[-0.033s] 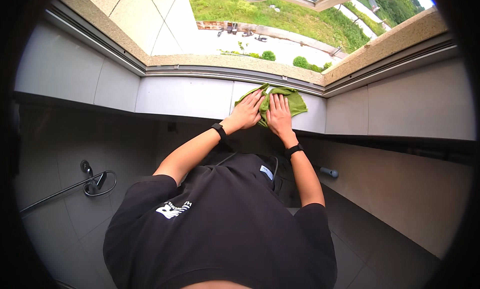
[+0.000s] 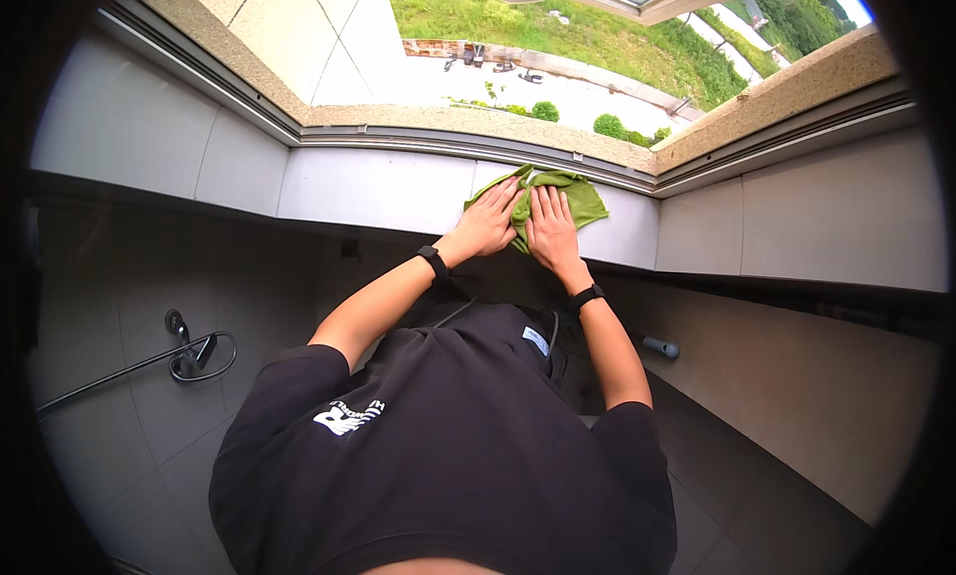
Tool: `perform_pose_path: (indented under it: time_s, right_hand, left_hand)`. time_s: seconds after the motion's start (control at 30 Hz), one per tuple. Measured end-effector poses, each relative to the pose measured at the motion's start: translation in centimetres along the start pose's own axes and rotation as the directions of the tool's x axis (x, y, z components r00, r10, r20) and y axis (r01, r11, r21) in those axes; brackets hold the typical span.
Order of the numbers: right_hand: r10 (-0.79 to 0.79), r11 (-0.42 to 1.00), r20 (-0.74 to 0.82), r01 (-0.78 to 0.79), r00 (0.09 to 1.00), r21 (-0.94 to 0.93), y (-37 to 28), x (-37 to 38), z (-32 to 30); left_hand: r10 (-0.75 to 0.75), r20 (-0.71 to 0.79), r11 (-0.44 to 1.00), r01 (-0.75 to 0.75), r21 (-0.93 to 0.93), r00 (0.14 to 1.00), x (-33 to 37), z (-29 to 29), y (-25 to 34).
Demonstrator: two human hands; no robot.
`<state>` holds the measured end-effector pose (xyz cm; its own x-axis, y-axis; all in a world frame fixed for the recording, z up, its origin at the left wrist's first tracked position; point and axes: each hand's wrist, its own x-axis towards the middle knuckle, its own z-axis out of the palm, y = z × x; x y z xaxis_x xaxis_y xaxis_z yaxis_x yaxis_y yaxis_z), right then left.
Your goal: The person wipes a windowsill, a toilet tank, a bathroom sink, and a glass shower door with a cloth.
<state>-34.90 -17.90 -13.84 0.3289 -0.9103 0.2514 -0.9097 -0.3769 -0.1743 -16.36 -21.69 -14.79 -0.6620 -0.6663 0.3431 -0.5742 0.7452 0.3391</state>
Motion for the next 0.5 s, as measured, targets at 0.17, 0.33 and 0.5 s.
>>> perform_pose_path:
  time_s: [0.17, 0.33, 0.5]
  right_hand:
    - [-0.274, 0.958, -0.015, 0.274, 0.962, 0.089, -8.5, 8.0, 4.0]
    - [-0.383, 0.905, -0.079, 0.391, 0.920, 0.168, -16.7, 14.0, 7.5]
    - [-0.460, 0.854, -0.060, 0.460, 0.886, 0.245, -22.7, 15.5, 9.9]
  left_hand:
    - [-0.278, -0.009, 0.956, 0.277, 0.097, 0.961, -7.8, -6.2, -5.9]
    - [-0.517, -0.073, 0.831, 0.520, 0.196, 0.853, -14.1, -11.3, -11.3]
    - [-0.692, -0.026, 0.683, 0.667, 0.298, 0.721, -20.4, -15.3, -16.3]
